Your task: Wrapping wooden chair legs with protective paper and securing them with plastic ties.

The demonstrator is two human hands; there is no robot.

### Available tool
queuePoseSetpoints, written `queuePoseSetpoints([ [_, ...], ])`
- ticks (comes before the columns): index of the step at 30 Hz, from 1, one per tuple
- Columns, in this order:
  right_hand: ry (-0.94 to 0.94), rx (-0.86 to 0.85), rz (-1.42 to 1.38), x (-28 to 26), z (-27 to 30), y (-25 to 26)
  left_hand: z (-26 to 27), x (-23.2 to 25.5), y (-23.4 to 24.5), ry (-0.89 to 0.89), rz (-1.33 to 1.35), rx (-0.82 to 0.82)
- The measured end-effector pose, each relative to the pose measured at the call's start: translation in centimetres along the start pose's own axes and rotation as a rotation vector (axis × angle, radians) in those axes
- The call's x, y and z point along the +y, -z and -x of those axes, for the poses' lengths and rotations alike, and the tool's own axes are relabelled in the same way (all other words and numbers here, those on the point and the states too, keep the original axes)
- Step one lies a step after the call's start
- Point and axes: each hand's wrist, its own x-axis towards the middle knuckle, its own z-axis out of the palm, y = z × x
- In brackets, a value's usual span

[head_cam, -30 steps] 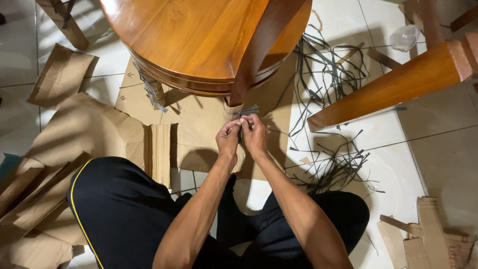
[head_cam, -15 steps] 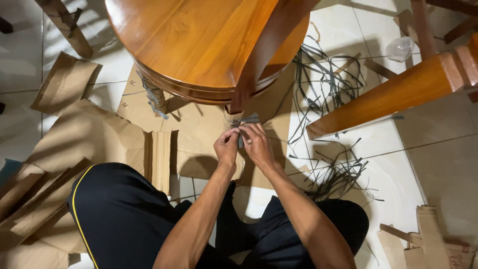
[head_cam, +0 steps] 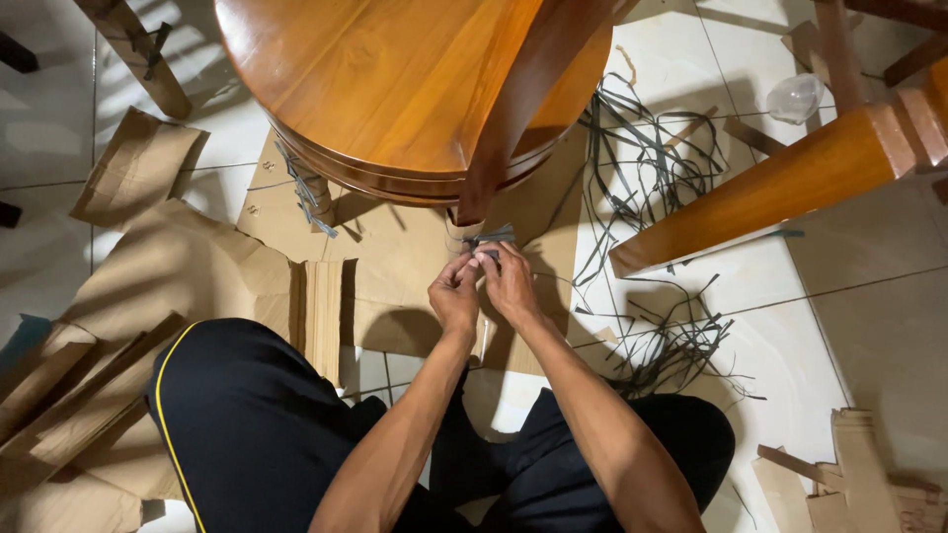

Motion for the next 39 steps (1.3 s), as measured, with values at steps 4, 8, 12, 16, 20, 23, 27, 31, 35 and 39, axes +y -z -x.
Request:
queuePoseSetpoints([
  [4,-0.010,-0.015,-0.006,1.0,-0.2,-0.3,-1.0,-0.4,-0.4,0.016,0.053,0.030],
  [8,-0.053,-0.085,-0.001,0.3,-0.7,0.7,-1.5,-0.6,-0.2,-0.013,-0.102,0.083],
  [12,-0.082,-0.120,0.016,0.5,-1.0,0.6,-2.1,-1.5,-0.6,0.000,-0.167,0.096],
  [16,-0.131,-0.143,0.036,-0.1,-1.1,0.8,-3.0,-2.7,-1.4,0.036,-0.099,0.083],
  [20,-0.166,-0.135,0.013,-0.2,-0.9,0.9,-3.6,-3.5,-2.5,0.178,-0.020,0.121],
  [23,-0.204,-0.097,0.027,-0.7,-0.7,0.6,-6.5,-7.8,-4.1,0.294,0.059,0.136],
  [27,-0.383,0.001,-0.053,1.6,-0.6,-1.0,-6.1,-7.1,-4.0,0.355,0.119,0.168],
  [31,-0.589,0.105,-0.054,4.5,-1.1,-2.7,-7.7,-9.0,-4.0,0.407,0.160,0.220],
  [35,-0.628,0.146,-0.249,6.6,-0.8,-3.6,-5.8,-7.2,-2.4,0.287,0.196,0.116],
  [39,-0.623,0.141,-0.440,4.7,1.3,-1.6,-1.0,-0.8,0.0,0.209,0.336,0.007],
])
